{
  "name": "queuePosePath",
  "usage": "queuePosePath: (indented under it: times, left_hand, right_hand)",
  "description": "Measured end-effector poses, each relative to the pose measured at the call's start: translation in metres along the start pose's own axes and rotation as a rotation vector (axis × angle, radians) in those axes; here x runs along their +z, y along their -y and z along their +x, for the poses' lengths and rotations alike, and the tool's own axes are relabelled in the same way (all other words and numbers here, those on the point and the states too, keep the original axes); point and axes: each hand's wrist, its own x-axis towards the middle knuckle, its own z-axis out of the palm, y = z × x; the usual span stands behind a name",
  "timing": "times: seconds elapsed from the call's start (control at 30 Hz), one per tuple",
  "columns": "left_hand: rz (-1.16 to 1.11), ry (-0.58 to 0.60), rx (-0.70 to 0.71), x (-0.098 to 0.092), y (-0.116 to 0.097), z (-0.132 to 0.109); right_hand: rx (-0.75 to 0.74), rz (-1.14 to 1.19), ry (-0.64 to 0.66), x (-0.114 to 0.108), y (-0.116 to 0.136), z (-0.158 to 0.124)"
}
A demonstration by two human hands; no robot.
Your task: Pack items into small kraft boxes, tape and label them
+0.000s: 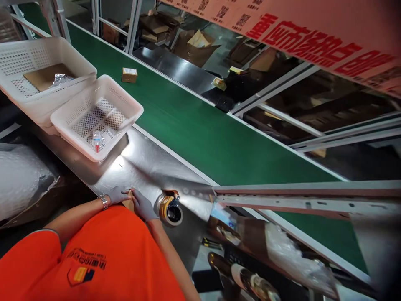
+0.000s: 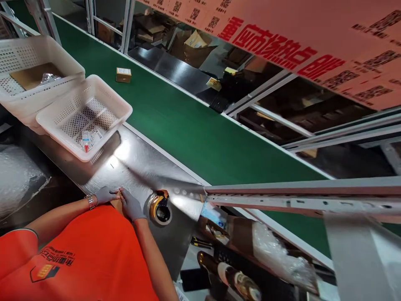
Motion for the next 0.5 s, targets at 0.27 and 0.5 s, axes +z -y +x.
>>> queuePosePath:
  times: [0.27, 0.5]
  left_hand:
    - [0.047, -0.055, -0.154, 0.009, -0.024, -0.007]
    - [0.13, -0.086, -0.092, 0.008, -0.033, 0.005]
  right_hand:
    - [0.08, 0.257, -0.321, 0.003, -0.021, -0.005]
    - [0.575, 0.008, -0.855, -0.021, -0.079, -0.061]
